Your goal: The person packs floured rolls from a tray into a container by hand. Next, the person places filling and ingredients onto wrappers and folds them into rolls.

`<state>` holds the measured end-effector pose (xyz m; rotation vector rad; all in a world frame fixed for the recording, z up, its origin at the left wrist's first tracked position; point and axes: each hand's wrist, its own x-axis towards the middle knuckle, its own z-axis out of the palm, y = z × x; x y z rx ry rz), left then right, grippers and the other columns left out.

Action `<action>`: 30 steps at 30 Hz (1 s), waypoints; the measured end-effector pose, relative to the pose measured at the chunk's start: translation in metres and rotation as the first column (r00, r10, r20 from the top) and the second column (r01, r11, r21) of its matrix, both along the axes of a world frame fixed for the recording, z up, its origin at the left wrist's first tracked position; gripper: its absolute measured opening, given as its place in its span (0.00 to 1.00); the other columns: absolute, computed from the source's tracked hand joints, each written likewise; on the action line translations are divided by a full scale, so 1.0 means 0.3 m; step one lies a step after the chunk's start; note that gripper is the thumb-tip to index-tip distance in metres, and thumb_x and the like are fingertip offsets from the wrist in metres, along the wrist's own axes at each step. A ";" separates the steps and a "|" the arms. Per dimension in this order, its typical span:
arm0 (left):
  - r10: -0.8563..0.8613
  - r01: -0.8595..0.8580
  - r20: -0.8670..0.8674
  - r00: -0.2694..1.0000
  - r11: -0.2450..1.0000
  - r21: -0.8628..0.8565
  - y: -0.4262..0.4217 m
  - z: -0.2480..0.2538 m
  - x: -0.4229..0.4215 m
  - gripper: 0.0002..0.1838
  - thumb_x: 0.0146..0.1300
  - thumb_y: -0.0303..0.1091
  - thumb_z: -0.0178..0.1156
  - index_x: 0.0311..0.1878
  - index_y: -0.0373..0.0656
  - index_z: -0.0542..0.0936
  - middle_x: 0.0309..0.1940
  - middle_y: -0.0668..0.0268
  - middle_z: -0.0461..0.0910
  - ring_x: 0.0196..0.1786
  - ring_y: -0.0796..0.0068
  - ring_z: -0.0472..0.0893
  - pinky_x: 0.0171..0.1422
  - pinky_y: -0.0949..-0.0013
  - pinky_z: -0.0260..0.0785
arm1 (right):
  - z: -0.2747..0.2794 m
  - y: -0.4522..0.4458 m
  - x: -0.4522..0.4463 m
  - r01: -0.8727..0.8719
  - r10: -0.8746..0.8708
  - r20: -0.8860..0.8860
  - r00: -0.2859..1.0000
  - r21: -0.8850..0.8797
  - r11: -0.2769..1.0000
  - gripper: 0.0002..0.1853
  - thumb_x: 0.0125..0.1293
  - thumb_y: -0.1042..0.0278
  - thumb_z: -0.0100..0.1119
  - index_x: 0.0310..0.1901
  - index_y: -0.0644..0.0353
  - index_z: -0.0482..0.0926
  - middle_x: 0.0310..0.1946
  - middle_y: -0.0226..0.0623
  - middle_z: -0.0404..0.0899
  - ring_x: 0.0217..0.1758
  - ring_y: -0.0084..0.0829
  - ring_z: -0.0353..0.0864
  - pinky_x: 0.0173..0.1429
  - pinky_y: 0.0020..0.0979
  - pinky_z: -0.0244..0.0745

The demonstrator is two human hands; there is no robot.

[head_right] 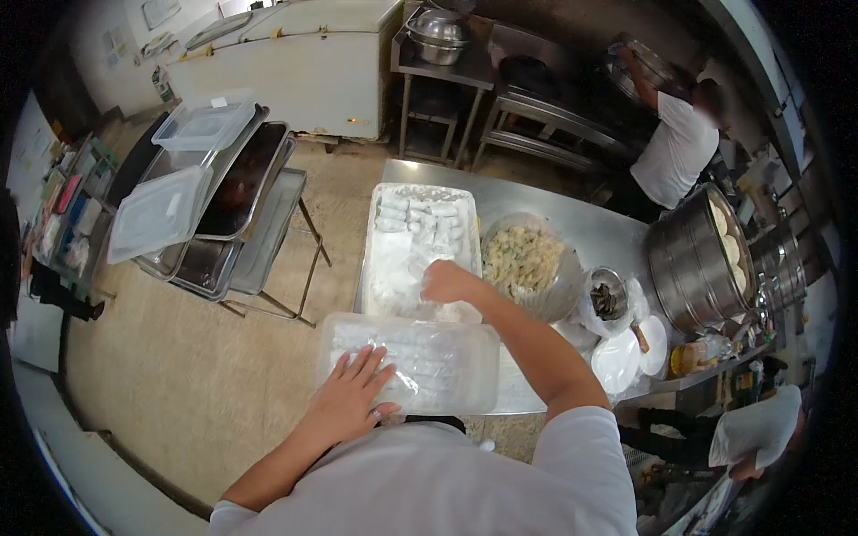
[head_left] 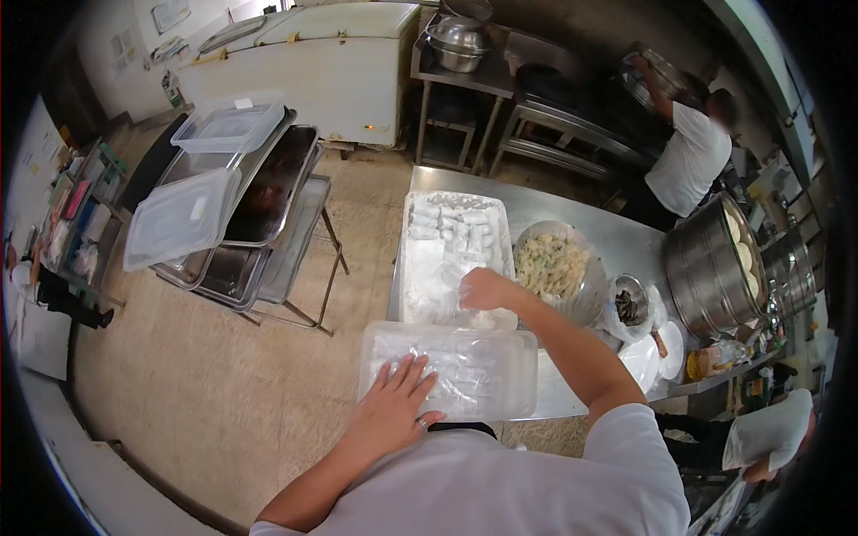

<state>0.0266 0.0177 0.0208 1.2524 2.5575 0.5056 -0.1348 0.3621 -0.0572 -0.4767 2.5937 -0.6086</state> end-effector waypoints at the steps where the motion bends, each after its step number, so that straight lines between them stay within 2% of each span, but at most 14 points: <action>1: 0.001 -0.001 0.003 1.000 1.000 -0.004 0.002 -0.003 -0.002 0.40 0.81 0.63 0.53 0.83 0.42 0.69 0.87 0.46 0.59 0.89 0.43 0.58 0.91 0.39 0.49 | -0.019 0.011 -0.008 0.110 -0.111 0.010 0.994 0.046 0.993 0.20 0.61 0.55 0.69 0.39 0.70 0.88 0.42 0.66 0.89 0.53 0.62 0.89 0.59 0.52 0.84; 3: 0.003 -0.003 0.010 1.000 1.000 -0.011 0.004 -0.008 -0.001 0.41 0.81 0.64 0.52 0.84 0.42 0.69 0.87 0.46 0.59 0.89 0.43 0.57 0.91 0.39 0.48 | -0.040 0.010 -0.024 0.320 -0.325 0.010 0.946 0.143 0.937 0.24 0.62 0.52 0.70 0.35 0.73 0.89 0.41 0.67 0.89 0.50 0.61 0.91 0.57 0.50 0.85; 6: 0.000 0.000 0.016 1.000 1.000 -0.017 0.006 -0.015 -0.005 0.41 0.81 0.64 0.52 0.84 0.43 0.69 0.88 0.47 0.59 0.90 0.44 0.57 0.91 0.38 0.47 | -0.046 -0.053 -0.021 0.433 -0.441 0.202 0.874 0.088 0.897 0.29 0.61 0.48 0.73 0.35 0.77 0.89 0.39 0.66 0.90 0.45 0.57 0.92 0.51 0.49 0.85; 9: 0.009 -0.008 0.012 1.000 1.000 -0.012 0.005 -0.023 0.001 0.41 0.82 0.64 0.51 0.83 0.43 0.70 0.88 0.48 0.59 0.90 0.46 0.57 0.92 0.39 0.47 | 0.014 -0.152 -0.043 0.375 -0.385 0.334 0.860 0.096 0.922 0.31 0.60 0.45 0.74 0.36 0.78 0.88 0.37 0.62 0.90 0.43 0.55 0.92 0.50 0.48 0.85; 12: 0.016 -0.016 0.000 1.000 1.000 -0.005 0.007 -0.014 0.002 0.40 0.82 0.65 0.50 0.82 0.42 0.71 0.87 0.49 0.61 0.90 0.46 0.58 0.92 0.41 0.47 | -0.105 -0.180 -0.066 0.154 -0.165 0.190 0.968 0.071 0.986 0.29 0.59 0.48 0.75 0.36 0.77 0.88 0.35 0.60 0.90 0.40 0.54 0.91 0.49 0.47 0.85; 15: 0.016 -0.016 0.004 1.000 1.000 -0.008 0.006 -0.016 0.000 0.40 0.82 0.65 0.50 0.82 0.42 0.71 0.87 0.49 0.61 0.90 0.47 0.57 0.92 0.41 0.47 | -0.134 -0.153 -0.098 0.130 -0.134 0.221 0.966 0.033 0.991 0.25 0.56 0.53 0.75 0.43 0.73 0.90 0.41 0.60 0.91 0.46 0.54 0.92 0.54 0.45 0.85; 18: 0.017 -0.017 0.002 1.000 1.000 -0.014 0.009 -0.016 -0.003 0.41 0.82 0.65 0.50 0.83 0.42 0.70 0.87 0.48 0.60 0.90 0.46 0.57 0.92 0.40 0.47 | -0.128 -0.091 -0.090 0.225 -0.232 -0.012 0.973 -0.201 0.953 0.23 0.56 0.64 0.71 0.52 0.68 0.90 0.49 0.60 0.90 0.54 0.54 0.90 0.60 0.45 0.84; 21: 0.008 -0.008 0.001 1.000 1.000 -0.022 0.005 -0.015 0.002 0.41 0.82 0.65 0.50 0.83 0.42 0.69 0.88 0.47 0.59 0.90 0.45 0.57 0.91 0.39 0.48 | -0.024 -0.100 -0.004 0.242 -0.224 0.193 0.955 -0.073 0.968 0.26 0.56 0.73 0.65 0.59 0.64 0.89 0.55 0.60 0.88 0.60 0.56 0.88 0.65 0.45 0.83; 24: 0.003 -0.004 -0.010 1.000 1.000 -0.020 0.008 -0.022 -0.002 0.41 0.82 0.65 0.50 0.83 0.41 0.69 0.87 0.46 0.59 0.90 0.45 0.58 0.91 0.39 0.49 | -0.072 -0.062 -0.031 0.099 -0.101 -0.058 0.993 -0.039 0.994 0.28 0.55 0.77 0.62 0.60 0.64 0.88 0.55 0.61 0.88 0.60 0.57 0.88 0.66 0.45 0.83; 27: 0.006 -0.006 -0.007 1.000 1.000 -0.008 0.003 -0.023 -0.001 0.41 0.82 0.65 0.50 0.83 0.41 0.70 0.87 0.46 0.60 0.89 0.45 0.58 0.91 0.39 0.49 | -0.059 -0.045 -0.027 0.063 -0.070 -0.162 0.984 -0.045 0.997 0.26 0.55 0.75 0.62 0.58 0.63 0.90 0.52 0.59 0.89 0.59 0.58 0.88 0.65 0.46 0.83; 30: 0.005 -0.005 0.006 1.000 1.000 -0.001 0.005 -0.019 -0.005 0.41 0.82 0.65 0.50 0.83 0.41 0.70 0.87 0.46 0.60 0.89 0.45 0.58 0.91 0.39 0.49 | -0.001 -0.040 -0.034 0.077 -0.077 -0.059 0.995 0.005 0.997 0.21 0.58 0.71 0.63 0.52 0.71 0.89 0.47 0.63 0.89 0.56 0.60 0.89 0.63 0.49 0.84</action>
